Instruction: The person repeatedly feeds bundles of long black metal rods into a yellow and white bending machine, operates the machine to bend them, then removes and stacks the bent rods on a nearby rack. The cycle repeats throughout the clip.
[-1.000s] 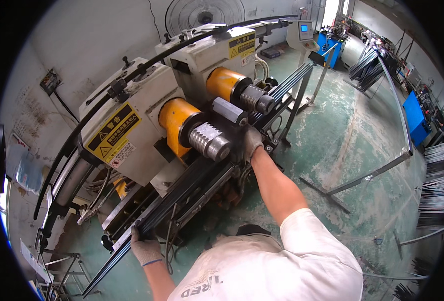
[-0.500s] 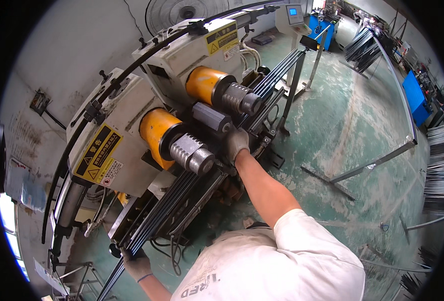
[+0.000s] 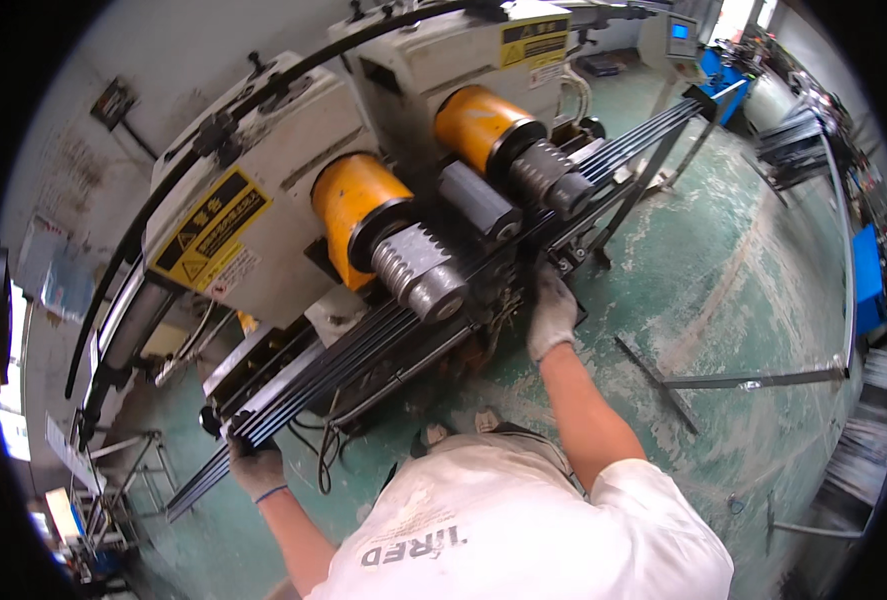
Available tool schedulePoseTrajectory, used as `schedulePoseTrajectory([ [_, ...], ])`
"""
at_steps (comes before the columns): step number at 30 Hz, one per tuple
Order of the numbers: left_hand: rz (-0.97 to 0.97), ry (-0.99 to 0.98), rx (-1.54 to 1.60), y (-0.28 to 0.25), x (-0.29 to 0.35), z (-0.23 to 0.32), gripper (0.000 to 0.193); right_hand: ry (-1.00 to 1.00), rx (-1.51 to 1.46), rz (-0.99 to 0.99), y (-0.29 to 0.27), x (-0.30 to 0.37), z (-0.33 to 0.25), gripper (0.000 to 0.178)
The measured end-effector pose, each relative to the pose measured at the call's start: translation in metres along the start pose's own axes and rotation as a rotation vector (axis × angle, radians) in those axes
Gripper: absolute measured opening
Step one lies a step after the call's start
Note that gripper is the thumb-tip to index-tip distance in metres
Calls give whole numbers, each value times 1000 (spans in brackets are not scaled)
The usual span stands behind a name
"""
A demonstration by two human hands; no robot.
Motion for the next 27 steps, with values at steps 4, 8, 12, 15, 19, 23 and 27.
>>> schedulePoseTrajectory([
  [4,-104,2,-33,-1,6,-9,32,174,122,109,-41,15,38,56],
  [8,-171,-42,-53,29,29,-57,34,259,174,64,-55,24,61,78],
  [12,-104,-93,-40,52,55,-94,37,311,288,-17,-16,41,47,69],
  [15,-214,-229,-96,67,71,-105,38,312,417,-83,-2,48,65,72],
  [19,-143,-250,-55,54,72,-87,41,183,593,-320,-20,52,97,96],
  [23,-53,-122,63,29,53,-10,36,89,676,-202,-40,86,97,88],
  [27,14,30,136,-38,6,108,35,373,431,-119,-50,127,120,43],
])
Point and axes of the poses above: each hand's wrist, its own x-axis away from the middle knuckle, its own y-axis out of the palm, z = x × y, the point moved 4 cm from there along -x, towards the middle knuckle, and after that the axes turned 8 degrees about x, right-handed, at the moved point
